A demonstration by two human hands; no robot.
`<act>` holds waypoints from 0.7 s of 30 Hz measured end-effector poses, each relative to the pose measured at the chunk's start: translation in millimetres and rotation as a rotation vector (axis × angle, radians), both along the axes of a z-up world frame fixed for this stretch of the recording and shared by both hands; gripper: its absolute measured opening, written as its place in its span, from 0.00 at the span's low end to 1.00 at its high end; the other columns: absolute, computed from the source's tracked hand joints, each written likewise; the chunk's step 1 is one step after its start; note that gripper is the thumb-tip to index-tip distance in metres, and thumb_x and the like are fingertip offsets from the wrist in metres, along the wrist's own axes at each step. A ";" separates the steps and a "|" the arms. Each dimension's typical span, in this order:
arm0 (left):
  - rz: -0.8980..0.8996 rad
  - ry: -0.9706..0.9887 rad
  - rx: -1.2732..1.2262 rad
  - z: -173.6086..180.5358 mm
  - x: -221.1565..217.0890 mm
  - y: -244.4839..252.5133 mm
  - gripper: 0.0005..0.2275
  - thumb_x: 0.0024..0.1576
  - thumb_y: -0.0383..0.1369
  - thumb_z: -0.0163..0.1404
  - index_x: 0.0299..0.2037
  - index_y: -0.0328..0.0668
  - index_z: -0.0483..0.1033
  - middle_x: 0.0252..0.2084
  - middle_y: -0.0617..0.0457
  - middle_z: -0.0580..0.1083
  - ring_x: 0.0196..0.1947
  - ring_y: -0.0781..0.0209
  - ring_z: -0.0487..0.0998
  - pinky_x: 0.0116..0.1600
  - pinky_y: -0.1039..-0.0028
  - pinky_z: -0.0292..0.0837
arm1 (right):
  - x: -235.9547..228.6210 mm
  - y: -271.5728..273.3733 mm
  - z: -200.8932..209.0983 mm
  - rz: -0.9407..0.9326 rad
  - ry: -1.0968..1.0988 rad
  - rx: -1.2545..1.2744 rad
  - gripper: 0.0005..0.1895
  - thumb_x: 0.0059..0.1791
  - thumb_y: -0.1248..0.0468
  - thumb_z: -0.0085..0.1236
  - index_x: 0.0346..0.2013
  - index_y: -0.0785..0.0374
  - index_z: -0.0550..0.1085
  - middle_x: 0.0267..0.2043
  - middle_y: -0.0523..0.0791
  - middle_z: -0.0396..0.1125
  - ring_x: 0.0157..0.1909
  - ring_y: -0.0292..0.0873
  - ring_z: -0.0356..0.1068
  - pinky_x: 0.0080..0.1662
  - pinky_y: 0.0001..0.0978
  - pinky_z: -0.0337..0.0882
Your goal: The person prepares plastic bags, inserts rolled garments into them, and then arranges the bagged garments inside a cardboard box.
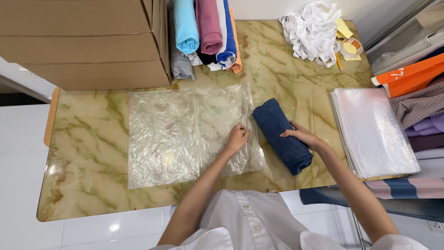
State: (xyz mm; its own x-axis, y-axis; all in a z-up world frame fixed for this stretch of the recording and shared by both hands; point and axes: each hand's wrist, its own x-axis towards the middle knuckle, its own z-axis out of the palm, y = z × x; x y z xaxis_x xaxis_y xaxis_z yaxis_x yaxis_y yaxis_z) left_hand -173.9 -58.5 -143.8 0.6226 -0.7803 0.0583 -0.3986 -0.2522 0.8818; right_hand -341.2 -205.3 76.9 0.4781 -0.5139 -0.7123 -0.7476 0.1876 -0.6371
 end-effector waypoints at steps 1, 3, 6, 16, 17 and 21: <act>-0.071 0.012 0.000 -4.2 4.1 0.7 0.16 0.58 0.37 0.46 0.21 0.38 0.78 0.39 0.45 0.72 0.46 0.42 0.74 0.52 0.59 0.71 | 7.1 3.6 11.2 0.038 0.037 -0.029 0.58 0.33 0.51 0.71 0.74 0.57 0.56 0.65 0.68 0.58 0.65 0.70 0.60 0.58 0.65 0.64; -0.133 0.018 0.002 3.9 7.4 5.6 0.14 0.58 0.36 0.48 0.26 0.36 0.80 0.42 0.45 0.71 0.48 0.43 0.74 0.53 0.61 0.72 | 22.5 12.4 31.3 0.085 0.067 -0.058 0.58 0.33 0.49 0.71 0.74 0.58 0.56 0.66 0.68 0.57 0.66 0.70 0.59 0.59 0.67 0.64; -0.186 0.048 0.034 30.1 6.2 9.4 0.10 0.57 0.33 0.51 0.32 0.33 0.81 0.45 0.37 0.72 0.47 0.35 0.76 0.52 0.55 0.74 | 48.1 23.6 54.4 0.058 0.064 -0.053 0.59 0.33 0.52 0.70 0.75 0.58 0.53 0.67 0.68 0.55 0.66 0.69 0.60 0.59 0.64 0.65; 0.295 0.398 -0.019 41.0 -9.1 22.4 0.20 0.62 0.39 0.43 0.24 0.33 0.77 0.23 0.38 0.74 0.31 0.48 0.76 0.36 0.60 0.69 | 55.3 53.0 72.2 0.096 0.033 -0.024 0.60 0.33 0.51 0.68 0.76 0.59 0.51 0.68 0.69 0.54 0.66 0.70 0.59 0.60 0.63 0.65; 0.386 0.424 -0.079 40.7 -12.1 23.8 0.20 0.61 0.38 0.42 0.22 0.29 0.75 0.21 0.35 0.71 0.27 0.53 0.71 0.35 0.61 0.66 | 47.3 51.9 72.1 0.122 0.053 -0.020 0.60 0.34 0.52 0.68 0.76 0.58 0.50 0.66 0.68 0.57 0.65 0.68 0.62 0.58 0.61 0.66; 0.427 0.414 -0.129 64.1 -12.8 26.2 0.20 0.62 0.37 0.42 0.19 0.33 0.72 0.18 0.41 0.70 0.26 0.59 0.68 0.33 0.66 0.65 | 24.7 24.2 59.4 0.166 0.071 -0.048 0.58 0.34 0.52 0.69 0.75 0.54 0.54 0.63 0.67 0.61 0.62 0.68 0.64 0.56 0.61 0.68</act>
State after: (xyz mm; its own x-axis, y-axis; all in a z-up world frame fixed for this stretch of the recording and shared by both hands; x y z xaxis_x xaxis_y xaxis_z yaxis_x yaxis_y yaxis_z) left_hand -186.7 -32.3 -79.7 0.8703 -0.4593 -0.1778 0.0964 -0.1951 0.9760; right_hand -316.6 -181.1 136.3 0.5082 -0.4666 -0.7239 -0.8093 0.0287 -0.5866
